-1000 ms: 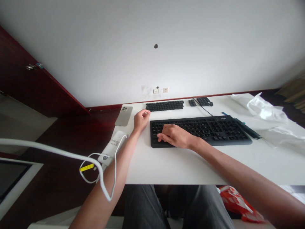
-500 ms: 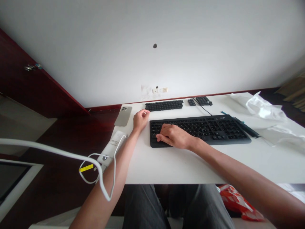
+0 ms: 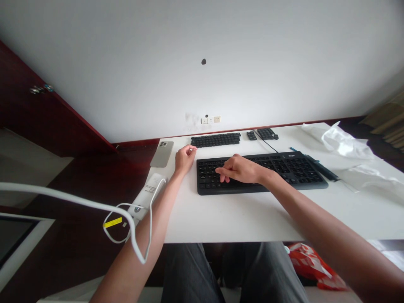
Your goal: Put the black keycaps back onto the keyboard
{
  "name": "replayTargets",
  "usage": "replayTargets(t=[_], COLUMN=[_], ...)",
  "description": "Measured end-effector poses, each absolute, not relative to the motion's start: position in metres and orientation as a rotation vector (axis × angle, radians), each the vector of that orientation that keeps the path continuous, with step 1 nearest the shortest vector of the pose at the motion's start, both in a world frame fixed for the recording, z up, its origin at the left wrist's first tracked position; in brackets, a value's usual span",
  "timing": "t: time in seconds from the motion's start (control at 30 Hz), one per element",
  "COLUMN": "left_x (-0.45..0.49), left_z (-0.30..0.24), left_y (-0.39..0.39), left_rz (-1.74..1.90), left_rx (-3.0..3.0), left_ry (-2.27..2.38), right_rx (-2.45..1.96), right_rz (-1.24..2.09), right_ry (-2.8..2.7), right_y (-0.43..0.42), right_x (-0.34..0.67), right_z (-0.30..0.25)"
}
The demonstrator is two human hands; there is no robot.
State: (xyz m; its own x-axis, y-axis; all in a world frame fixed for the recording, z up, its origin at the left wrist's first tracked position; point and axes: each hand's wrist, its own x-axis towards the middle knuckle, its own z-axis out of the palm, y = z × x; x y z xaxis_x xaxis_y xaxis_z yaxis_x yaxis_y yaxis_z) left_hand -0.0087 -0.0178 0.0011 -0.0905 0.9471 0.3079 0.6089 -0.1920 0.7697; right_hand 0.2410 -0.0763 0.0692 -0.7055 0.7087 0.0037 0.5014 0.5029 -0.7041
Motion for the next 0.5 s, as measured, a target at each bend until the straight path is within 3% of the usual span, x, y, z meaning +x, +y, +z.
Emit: replayTargets(t=[0.5], left_x=[-0.007], left_z=[0.0055], left_y=[-0.0203], left_rz=[1.21], left_rx=[1.776], left_ry=[1.672], right_rx=[-0.853], right_rz=[1.1], right_ry=[-2.502], right_y=[-0.0789], right_x=[0.2368], right_z=[0.0641])
